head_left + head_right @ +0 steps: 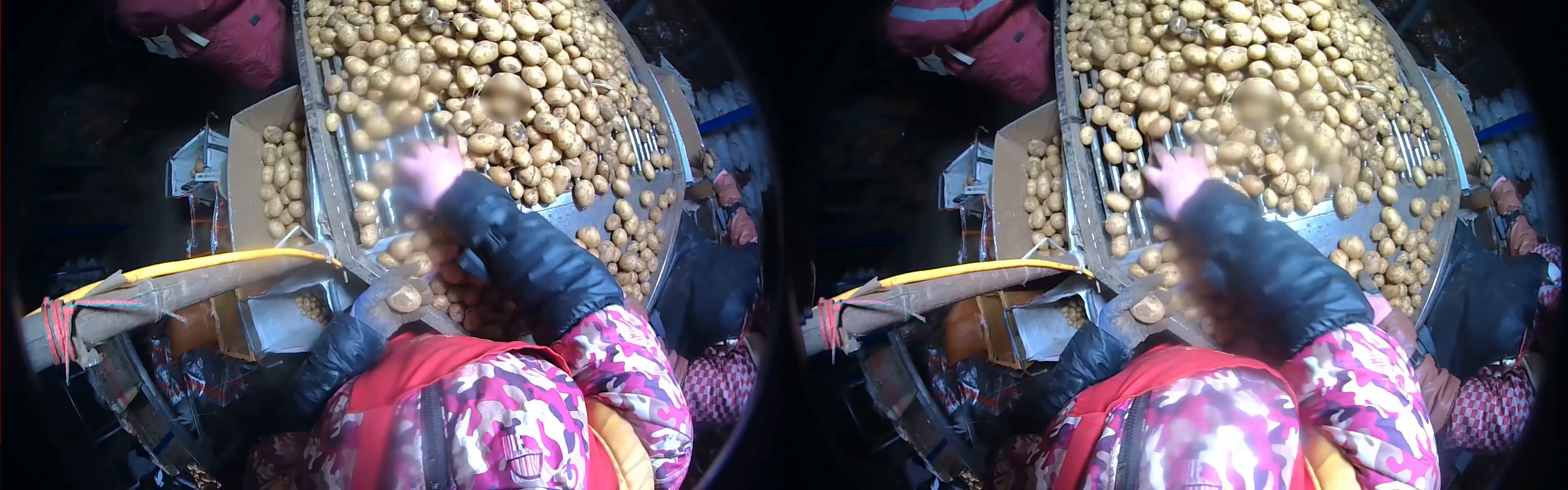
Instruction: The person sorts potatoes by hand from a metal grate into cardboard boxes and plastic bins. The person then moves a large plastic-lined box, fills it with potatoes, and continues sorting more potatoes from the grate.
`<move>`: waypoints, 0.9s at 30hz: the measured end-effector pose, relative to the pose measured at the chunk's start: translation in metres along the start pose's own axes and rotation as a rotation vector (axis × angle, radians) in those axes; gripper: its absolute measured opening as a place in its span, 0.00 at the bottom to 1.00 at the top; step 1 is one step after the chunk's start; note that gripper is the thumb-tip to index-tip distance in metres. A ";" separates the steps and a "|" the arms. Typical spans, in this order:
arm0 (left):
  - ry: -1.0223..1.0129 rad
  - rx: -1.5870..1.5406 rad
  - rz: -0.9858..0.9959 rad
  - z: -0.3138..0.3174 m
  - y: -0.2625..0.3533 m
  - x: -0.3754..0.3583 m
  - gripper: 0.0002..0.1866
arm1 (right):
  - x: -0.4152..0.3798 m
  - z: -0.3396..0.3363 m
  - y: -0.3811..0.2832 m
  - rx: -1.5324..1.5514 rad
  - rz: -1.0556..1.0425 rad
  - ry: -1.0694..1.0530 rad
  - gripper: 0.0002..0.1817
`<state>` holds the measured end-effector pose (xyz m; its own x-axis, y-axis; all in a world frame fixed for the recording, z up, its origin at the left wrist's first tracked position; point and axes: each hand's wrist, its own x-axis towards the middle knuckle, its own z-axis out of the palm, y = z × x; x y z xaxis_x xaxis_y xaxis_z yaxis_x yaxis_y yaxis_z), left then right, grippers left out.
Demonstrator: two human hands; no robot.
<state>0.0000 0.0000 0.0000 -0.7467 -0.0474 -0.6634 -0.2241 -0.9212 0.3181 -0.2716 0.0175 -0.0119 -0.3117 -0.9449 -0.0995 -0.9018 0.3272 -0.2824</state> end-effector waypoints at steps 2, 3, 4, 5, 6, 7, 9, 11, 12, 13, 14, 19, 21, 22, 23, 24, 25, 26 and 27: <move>0.047 0.036 -0.064 -0.002 0.008 -0.001 0.32 | -0.040 0.009 0.003 0.092 -0.111 0.146 0.35; -0.042 0.014 -0.031 0.000 0.014 0.021 0.31 | -0.051 -0.005 0.022 0.073 -0.180 0.139 0.36; -0.078 0.001 -0.016 -0.006 0.017 0.025 0.29 | -0.068 -0.011 0.023 0.085 -0.200 0.084 0.36; -0.114 -0.017 -0.003 -0.013 0.019 0.029 0.28 | -0.083 -0.019 0.022 0.098 -0.220 0.023 0.37; -0.054 -0.076 -0.007 -0.019 0.021 0.037 0.23 | -0.090 -0.032 0.021 0.113 -0.217 -0.080 0.37; -0.074 -0.064 -0.034 -0.019 0.024 0.044 0.23 | -0.093 -0.046 0.022 0.121 -0.214 -0.185 0.38; -0.105 -0.039 -0.097 -0.019 0.032 0.054 0.22 | -0.054 -0.114 0.018 0.221 -0.088 -0.541 0.27; -0.167 -0.005 -0.135 -0.014 0.036 0.053 0.22 | -0.002 -0.097 0.044 0.088 -0.053 -0.175 0.17; -0.231 -0.004 -0.129 -0.005 0.040 0.050 0.22 | 0.037 -0.090 0.053 -0.018 -0.132 0.156 0.13; -0.242 -0.002 -0.134 -0.004 0.039 0.047 0.22 | 0.063 -0.092 0.066 0.102 -0.050 0.121 0.15; -0.254 0.000 -0.139 -0.002 0.038 0.044 0.22 | 0.095 -0.094 0.070 -0.046 -0.016 0.154 0.21; -0.249 0.109 -0.121 -0.028 0.036 0.053 0.15 | 0.168 -0.063 0.075 -0.392 0.158 0.147 0.37; -0.287 0.021 -0.272 -0.026 0.044 0.049 0.13 | 0.155 -0.061 0.052 -0.325 0.200 0.000 0.35; -0.342 0.026 -0.224 -0.019 0.050 0.046 0.14 | 0.150 -0.051 0.044 -0.350 0.162 0.078 0.28; -0.332 0.133 -0.138 -0.019 0.050 0.047 0.14 | 0.131 -0.042 0.043 -0.150 0.115 -0.034 0.22; -0.327 0.240 -0.065 -0.019 0.047 0.046 0.14 | 0.104 -0.018 0.043 -0.105 0.017 0.248 0.17; -0.330 0.348 0.011 -0.017 0.043 0.047 0.15 | 0.078 -0.009 0.037 -0.009 0.003 0.255 0.17; -0.206 0.265 -0.104 -0.018 0.041 0.049 0.17 | 0.054 0.000 0.033 0.099 -0.023 0.272 0.18; -0.069 0.168 -0.206 -0.018 0.039 0.050 0.20 | 0.030 0.004 0.025 0.143 0.008 0.204 0.18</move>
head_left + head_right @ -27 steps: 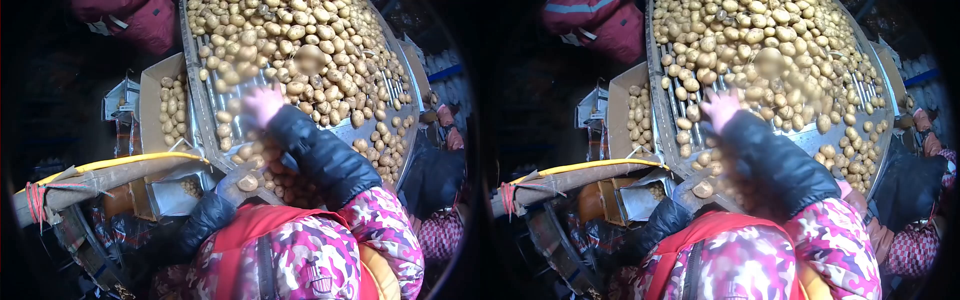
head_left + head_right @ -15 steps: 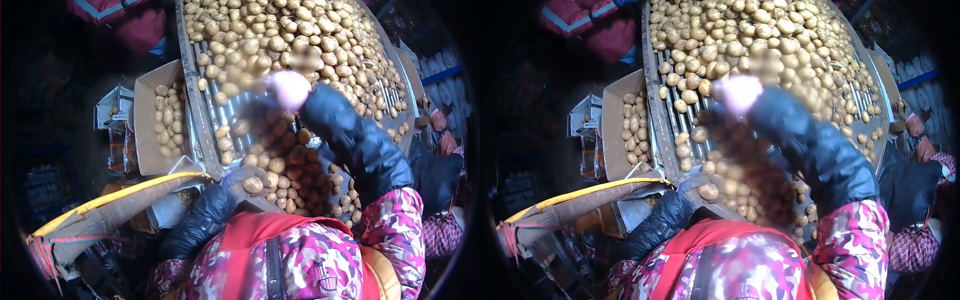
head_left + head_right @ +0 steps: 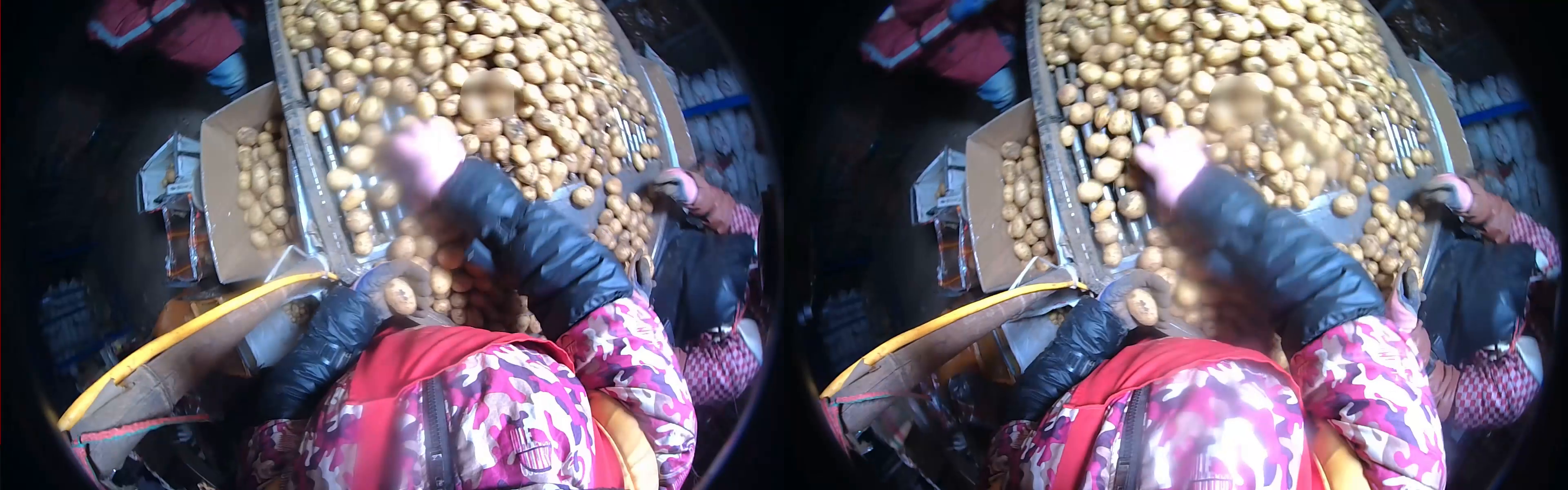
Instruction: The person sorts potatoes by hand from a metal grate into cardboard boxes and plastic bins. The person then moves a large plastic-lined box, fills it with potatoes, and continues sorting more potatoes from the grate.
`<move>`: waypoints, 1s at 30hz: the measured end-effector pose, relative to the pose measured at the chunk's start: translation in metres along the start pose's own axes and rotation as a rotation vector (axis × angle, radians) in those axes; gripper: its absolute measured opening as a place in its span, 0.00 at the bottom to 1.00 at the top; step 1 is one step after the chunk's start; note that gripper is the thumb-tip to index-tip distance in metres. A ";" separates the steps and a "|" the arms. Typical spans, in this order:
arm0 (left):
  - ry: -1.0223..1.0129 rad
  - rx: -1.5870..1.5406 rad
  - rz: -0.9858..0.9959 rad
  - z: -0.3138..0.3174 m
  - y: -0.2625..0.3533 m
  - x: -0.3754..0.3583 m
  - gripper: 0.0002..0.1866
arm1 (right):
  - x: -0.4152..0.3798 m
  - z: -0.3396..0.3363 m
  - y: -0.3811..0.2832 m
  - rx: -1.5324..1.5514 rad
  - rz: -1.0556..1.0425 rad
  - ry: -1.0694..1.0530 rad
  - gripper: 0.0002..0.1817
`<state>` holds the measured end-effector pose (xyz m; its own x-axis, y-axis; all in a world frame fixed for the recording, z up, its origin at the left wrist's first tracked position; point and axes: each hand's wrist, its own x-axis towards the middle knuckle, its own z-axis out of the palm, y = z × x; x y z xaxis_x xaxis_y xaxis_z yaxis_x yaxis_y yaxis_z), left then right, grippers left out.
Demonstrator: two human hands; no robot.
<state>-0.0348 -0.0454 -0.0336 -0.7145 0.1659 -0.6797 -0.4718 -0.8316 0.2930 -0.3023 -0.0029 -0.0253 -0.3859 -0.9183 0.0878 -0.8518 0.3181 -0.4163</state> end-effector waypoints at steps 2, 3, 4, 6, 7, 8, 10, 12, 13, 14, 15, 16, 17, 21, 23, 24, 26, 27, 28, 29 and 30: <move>-0.213 -0.105 -0.102 -0.020 -0.001 0.014 0.25 | -0.049 -0.002 -0.027 0.094 0.072 -0.126 0.19; -0.130 -0.051 -0.061 -0.013 -0.001 0.012 0.31 | -0.076 -0.014 -0.040 0.011 -0.005 -0.048 0.19; -0.132 0.034 -0.062 -0.003 0.005 0.010 0.32 | -0.087 0.001 -0.034 0.179 -0.091 0.078 0.17; -0.137 0.194 -0.062 0.013 0.016 0.010 0.34 | -0.121 0.000 -0.037 0.302 -0.015 0.017 0.17; -0.132 0.066 -0.119 0.000 0.014 0.014 0.34 | -0.130 -0.007 -0.047 0.402 -0.023 -0.002 0.18; -0.121 -0.061 -0.176 -0.012 0.012 0.018 0.33 | -0.138 -0.015 -0.054 0.499 -0.033 -0.022 0.20; -0.050 -0.216 0.075 0.010 -0.002 0.006 0.33 | -0.140 -0.038 -0.068 0.508 -0.210 0.009 0.25; -0.196 0.091 0.192 0.030 0.012 -0.004 0.37 | -0.112 -0.052 -0.041 0.421 -0.225 -0.113 0.25; -0.214 0.054 0.154 0.029 0.014 -0.010 0.35 | -0.094 -0.065 -0.025 0.480 -0.046 -0.037 0.24; -0.185 0.045 0.159 0.031 0.015 -0.012 0.33 | -0.073 -0.067 -0.004 0.271 0.063 0.114 0.23; -0.155 0.035 0.163 0.032 0.015 -0.014 0.31 | -0.053 -0.070 0.017 0.077 0.199 0.241 0.22; -0.134 0.025 0.187 0.037 0.013 -0.018 0.31 | -0.032 -0.078 0.035 -0.022 0.331 0.155 0.30; -0.114 0.017 0.211 0.041 0.012 -0.021 0.32 | -0.015 -0.078 0.053 -0.161 0.443 -0.024 0.33; -0.121 -0.036 0.274 0.037 0.009 -0.022 0.40 | 0.004 -0.050 0.068 -0.233 0.469 -0.135 0.33; -0.119 -0.041 0.288 0.017 0.000 -0.010 0.44 | -0.005 -0.057 0.051 -0.146 0.527 -0.143 0.30; -0.118 -0.097 0.277 -0.002 -0.012 -0.001 0.45 | -0.016 -0.057 0.048 -0.070 0.530 -0.146 0.29; -0.117 -0.201 0.257 -0.009 -0.014 0.004 0.47 | -0.049 -0.047 0.036 0.054 0.479 -0.027 0.33; -0.105 -0.178 0.274 -0.010 -0.015 0.004 0.48 | -0.068 -0.046 0.025 0.035 0.464 0.043 0.27; -0.135 -0.235 0.266 -0.004 -0.014 0.002 0.46 | -0.080 -0.052 0.016 0.160 0.407 0.094 0.29; -0.164 -0.293 0.256 0.003 -0.014 0.000 0.44 | -0.093 -0.058 0.005 0.334 0.396 0.025 0.29; -0.189 -0.353 0.242 0.007 -0.015 -0.002 0.41 | -0.104 -0.068 -0.018 0.510 0.389 -0.046 0.29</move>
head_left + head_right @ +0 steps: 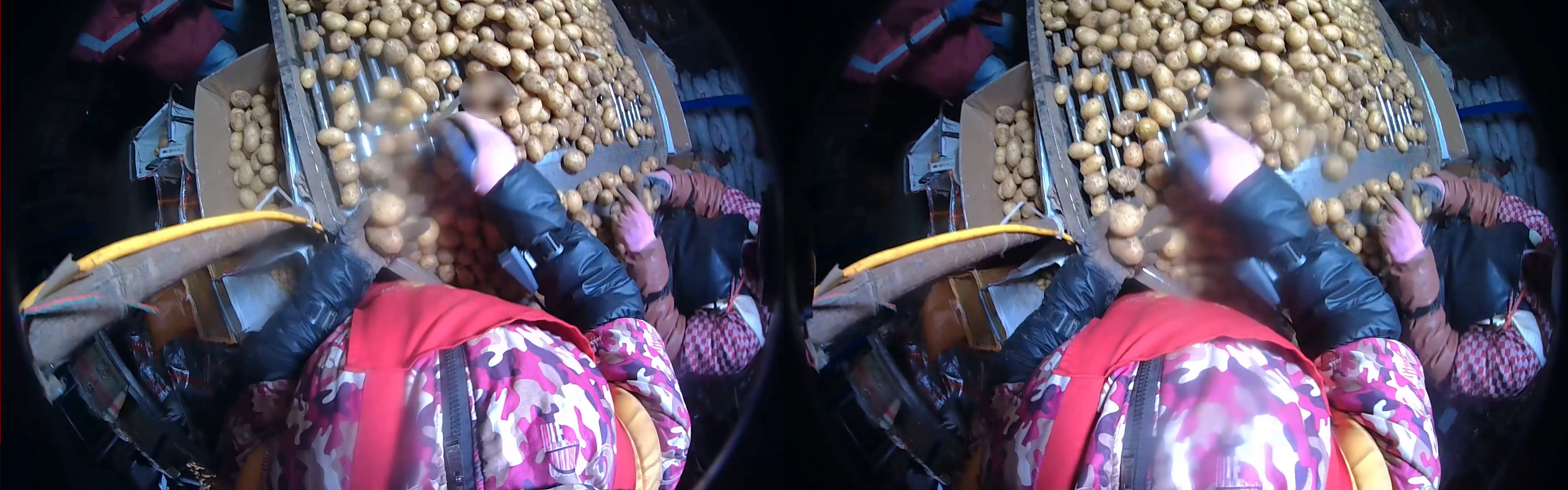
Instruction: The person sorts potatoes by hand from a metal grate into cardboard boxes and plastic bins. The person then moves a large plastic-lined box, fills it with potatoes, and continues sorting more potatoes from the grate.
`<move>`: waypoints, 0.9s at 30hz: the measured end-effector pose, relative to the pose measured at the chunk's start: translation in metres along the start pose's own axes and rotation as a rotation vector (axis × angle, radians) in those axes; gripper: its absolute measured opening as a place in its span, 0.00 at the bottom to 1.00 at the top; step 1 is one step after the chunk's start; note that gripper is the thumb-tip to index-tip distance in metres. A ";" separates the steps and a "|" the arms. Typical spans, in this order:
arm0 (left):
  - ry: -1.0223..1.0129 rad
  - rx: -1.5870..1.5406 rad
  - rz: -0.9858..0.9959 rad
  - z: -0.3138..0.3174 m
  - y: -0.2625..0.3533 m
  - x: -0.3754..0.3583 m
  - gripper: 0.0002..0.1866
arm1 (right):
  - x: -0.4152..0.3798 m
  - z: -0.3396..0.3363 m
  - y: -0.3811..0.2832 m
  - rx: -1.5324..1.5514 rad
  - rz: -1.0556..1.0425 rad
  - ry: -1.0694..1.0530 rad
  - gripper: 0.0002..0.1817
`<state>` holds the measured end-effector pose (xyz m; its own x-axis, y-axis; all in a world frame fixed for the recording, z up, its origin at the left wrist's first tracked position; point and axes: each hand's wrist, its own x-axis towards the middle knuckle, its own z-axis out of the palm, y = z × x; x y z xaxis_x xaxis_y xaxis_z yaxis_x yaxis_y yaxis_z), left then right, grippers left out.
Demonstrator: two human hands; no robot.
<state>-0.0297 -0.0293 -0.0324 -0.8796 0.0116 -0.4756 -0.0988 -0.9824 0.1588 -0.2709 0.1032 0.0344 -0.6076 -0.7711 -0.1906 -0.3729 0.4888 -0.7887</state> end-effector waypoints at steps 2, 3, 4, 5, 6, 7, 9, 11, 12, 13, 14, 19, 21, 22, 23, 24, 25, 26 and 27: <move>0.068 0.102 0.013 0.003 -0.004 0.001 0.46 | -0.036 0.029 -0.011 -0.116 -0.106 -0.046 0.27; 0.085 0.110 -0.007 0.001 -0.002 -0.001 0.46 | -0.043 0.047 -0.007 -0.151 -0.266 -0.132 0.24; 0.100 0.120 -0.021 -0.002 0.003 -0.003 0.45 | -0.048 0.061 -0.006 0.021 -0.342 -0.127 0.23; 0.091 0.033 -0.062 -0.014 0.005 -0.003 0.43 | -0.049 0.058 0.000 0.043 -0.306 -0.166 0.22; 0.078 0.049 -0.039 -0.012 0.004 -0.008 0.43 | -0.046 0.046 -0.013 0.065 -0.273 -0.211 0.22; 0.064 0.070 -0.012 -0.007 0.004 -0.013 0.42 | -0.034 0.044 -0.017 0.116 -0.240 -0.079 0.22; 0.069 0.097 0.046 0.003 0.005 -0.028 0.41 | 0.001 0.036 -0.001 -0.031 -0.131 0.077 0.22; 0.090 0.160 -0.001 -0.023 0.013 -0.047 0.37 | 0.040 0.030 0.008 -0.166 -0.163 0.180 0.24; 0.131 0.238 -0.028 -0.012 0.022 -0.065 0.35 | 0.048 0.036 -0.004 -0.211 -0.126 0.137 0.26; 0.171 0.316 -0.059 0.000 0.032 -0.084 0.33 | 0.061 0.039 -0.011 -0.314 -0.156 0.098 0.27; 0.208 0.392 -0.093 0.011 0.041 -0.103 0.31 | 0.074 0.042 -0.016 -0.419 -0.182 0.061 0.29; 0.332 0.167 0.310 -0.066 0.092 -0.167 0.30 | 0.110 0.074 0.008 -0.440 -0.129 -0.066 0.36; 0.435 0.134 0.406 -0.091 0.125 -0.185 0.30 | 0.110 0.072 0.004 -0.351 -0.101 -0.098 0.34; 0.484 0.128 0.445 -0.103 0.141 -0.190 0.30 | 0.103 0.069 0.002 -0.328 -0.060 -0.100 0.33; 0.526 0.119 0.479 -0.113 0.155 -0.192 0.30 | 0.093 0.060 -0.007 -0.312 -0.022 -0.099 0.31; 0.573 0.117 0.511 -0.118 0.168 -0.192 0.30 | 0.089 0.055 -0.013 -0.293 0.012 -0.097 0.30; 0.618 0.121 0.532 -0.125 0.176 -0.192 0.29 | 0.093 0.063 0.005 -0.173 -0.013 -0.028 0.29; 0.669 0.126 0.536 -0.128 0.182 -0.188 0.29 | 0.086 0.056 -0.002 -0.016 0.084 -0.082 0.30; 0.731 0.126 0.548 -0.130 0.185 -0.185 0.29 | 0.078 0.055 0.003 0.109 0.088 -0.082 0.29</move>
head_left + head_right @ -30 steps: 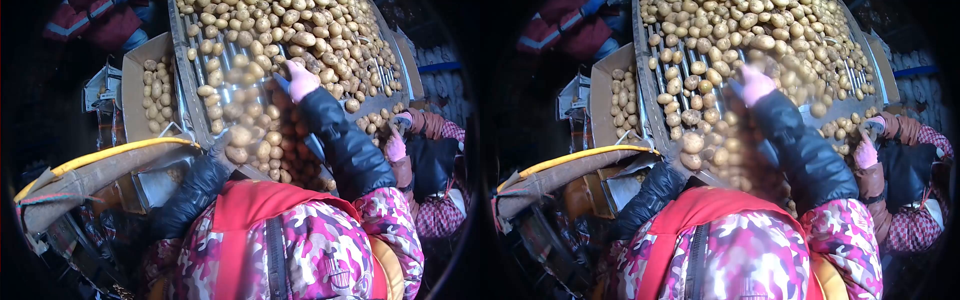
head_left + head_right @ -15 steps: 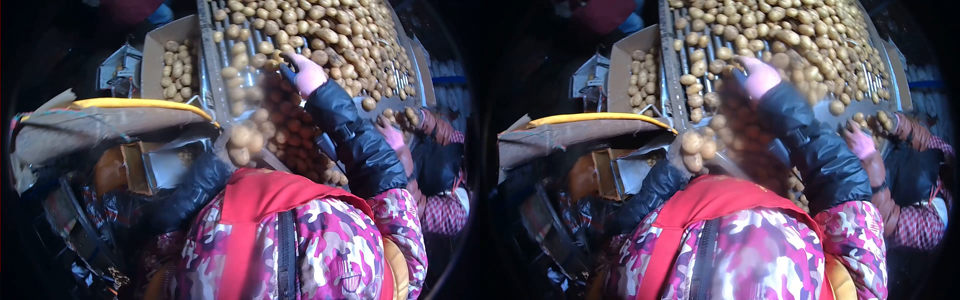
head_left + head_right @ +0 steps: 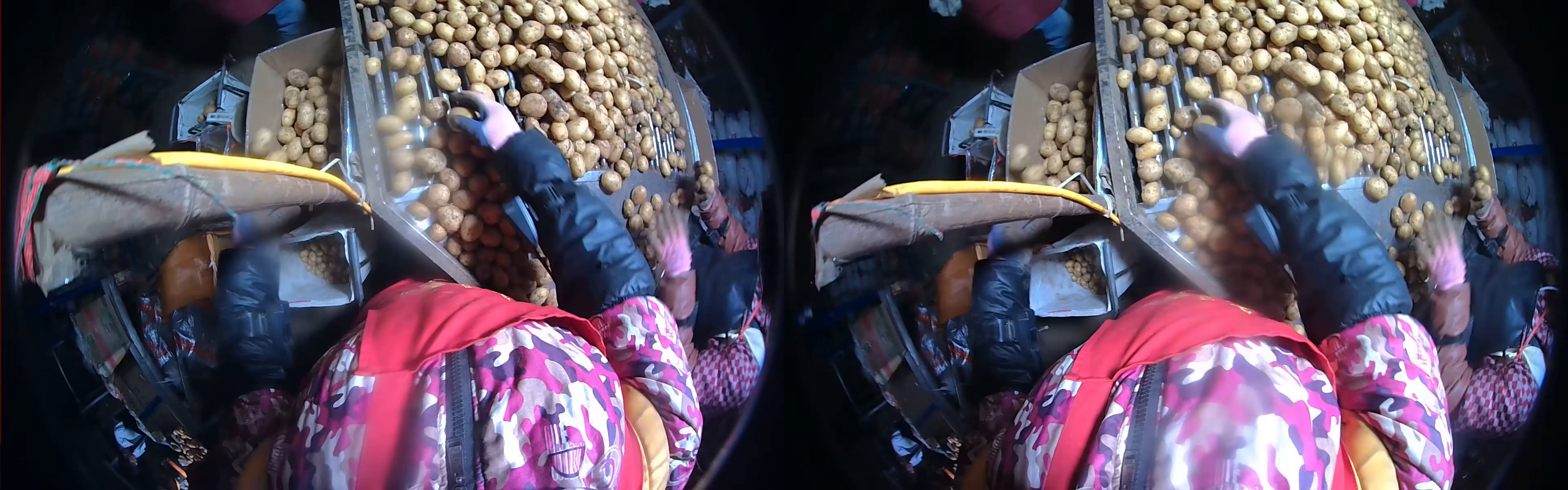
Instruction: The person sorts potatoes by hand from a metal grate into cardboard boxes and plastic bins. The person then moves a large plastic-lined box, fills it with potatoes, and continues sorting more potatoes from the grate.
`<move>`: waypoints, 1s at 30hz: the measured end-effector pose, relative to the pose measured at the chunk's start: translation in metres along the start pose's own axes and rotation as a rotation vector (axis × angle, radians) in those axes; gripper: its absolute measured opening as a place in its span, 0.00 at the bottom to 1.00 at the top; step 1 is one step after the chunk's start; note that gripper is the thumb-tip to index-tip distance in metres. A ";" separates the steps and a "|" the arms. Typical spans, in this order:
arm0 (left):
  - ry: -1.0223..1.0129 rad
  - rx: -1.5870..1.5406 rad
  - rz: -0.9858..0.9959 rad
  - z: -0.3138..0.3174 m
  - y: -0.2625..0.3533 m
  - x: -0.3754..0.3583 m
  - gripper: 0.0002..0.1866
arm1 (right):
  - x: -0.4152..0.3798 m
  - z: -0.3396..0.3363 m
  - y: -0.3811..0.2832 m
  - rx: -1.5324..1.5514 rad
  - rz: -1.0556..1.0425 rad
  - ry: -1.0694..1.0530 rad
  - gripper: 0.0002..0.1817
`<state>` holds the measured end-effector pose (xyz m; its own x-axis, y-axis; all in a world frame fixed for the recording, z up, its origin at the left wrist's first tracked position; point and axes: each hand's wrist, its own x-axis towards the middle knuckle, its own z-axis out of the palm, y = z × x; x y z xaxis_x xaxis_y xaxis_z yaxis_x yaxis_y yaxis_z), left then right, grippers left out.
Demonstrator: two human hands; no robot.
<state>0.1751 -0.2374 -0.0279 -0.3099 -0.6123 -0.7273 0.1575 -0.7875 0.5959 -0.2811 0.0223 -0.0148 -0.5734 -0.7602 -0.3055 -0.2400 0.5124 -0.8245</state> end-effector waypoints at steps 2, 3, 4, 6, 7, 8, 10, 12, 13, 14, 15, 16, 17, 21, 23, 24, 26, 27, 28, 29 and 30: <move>-0.021 0.120 -0.089 0.017 -0.021 -0.008 0.29 | -0.022 -0.003 0.001 0.093 -0.106 0.017 0.27; -0.127 0.222 -0.157 0.029 -0.039 -0.019 0.29 | -0.039 -0.001 -0.004 0.066 -0.209 0.043 0.25; -0.269 0.334 -0.229 0.044 -0.060 -0.037 0.29 | -0.050 0.002 -0.002 0.115 -0.198 -0.051 0.24; -0.640 0.540 -0.197 0.088 -0.090 -0.084 0.34 | -0.081 0.012 -0.029 0.174 -0.151 -0.320 0.23; -0.636 0.420 -0.346 0.107 -0.103 -0.098 0.34 | -0.101 0.016 -0.056 0.185 -0.112 -0.487 0.23; -0.669 0.351 -0.306 0.127 -0.111 -0.125 0.35 | -0.112 0.033 -0.062 0.160 -0.259 -0.515 0.22; -0.773 0.351 -0.262 0.142 -0.118 -0.142 0.37 | -0.126 0.055 -0.075 0.058 -0.483 -0.505 0.22; -0.718 0.327 -0.151 0.127 -0.108 -0.136 0.37 | -0.127 0.050 -0.082 0.197 -0.151 -0.476 0.21; -0.695 0.317 -0.105 0.115 -0.105 -0.132 0.37 | -0.125 0.048 -0.071 0.198 -0.184 -0.374 0.20; -0.624 0.218 -0.054 0.105 -0.103 -0.127 0.36 | -0.123 0.047 -0.060 0.195 -0.216 -0.270 0.20; -0.562 0.188 0.004 0.099 -0.095 -0.127 0.36 | -0.121 0.045 -0.048 0.187 -0.246 -0.166 0.20; -0.563 0.144 0.049 0.095 -0.089 -0.129 0.37 | -0.125 0.042 -0.037 0.009 -0.336 -0.033 0.21; -0.562 0.105 0.105 0.091 -0.082 -0.130 0.37 | -0.123 0.042 -0.022 -0.164 -0.437 0.102 0.23; -0.468 0.165 0.174 0.067 -0.075 -0.121 0.37 | -0.142 0.047 0.051 -0.780 -0.714 0.211 0.24; -0.384 0.220 0.148 0.052 -0.077 -0.110 0.37 | -0.153 0.047 0.082 -0.747 -0.624 0.217 0.31; -0.345 0.256 0.108 0.044 -0.078 -0.116 0.36 | -0.159 0.042 0.081 -0.761 -0.583 0.150 0.35; -0.257 0.208 0.110 0.011 -0.085 -0.108 0.34 | -0.160 0.038 0.091 -0.747 -0.548 0.070 0.44; -0.215 0.165 0.115 -0.011 -0.088 -0.098 0.34 | -0.160 0.038 0.095 -0.757 -0.550 0.067 0.45; -0.184 0.486 0.327 -0.068 -0.096 -0.057 0.32 | -0.160 0.037 0.091 -0.770 -0.532 0.050 0.45; -0.353 0.318 0.276 -0.098 -0.077 -0.046 0.28 | -0.164 0.036 0.088 -0.786 -0.500 0.039 0.45; -0.512 0.152 0.195 -0.128 -0.057 -0.034 0.26 | -0.167 0.037 0.087 -0.787 -0.488 0.053 0.45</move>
<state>0.2962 -0.1807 -0.0810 -0.7099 -0.6034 -0.3632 0.1328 -0.6211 0.7724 -0.1773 0.1796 -0.0533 -0.2994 -0.9537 0.0289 -0.9159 0.2788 -0.2889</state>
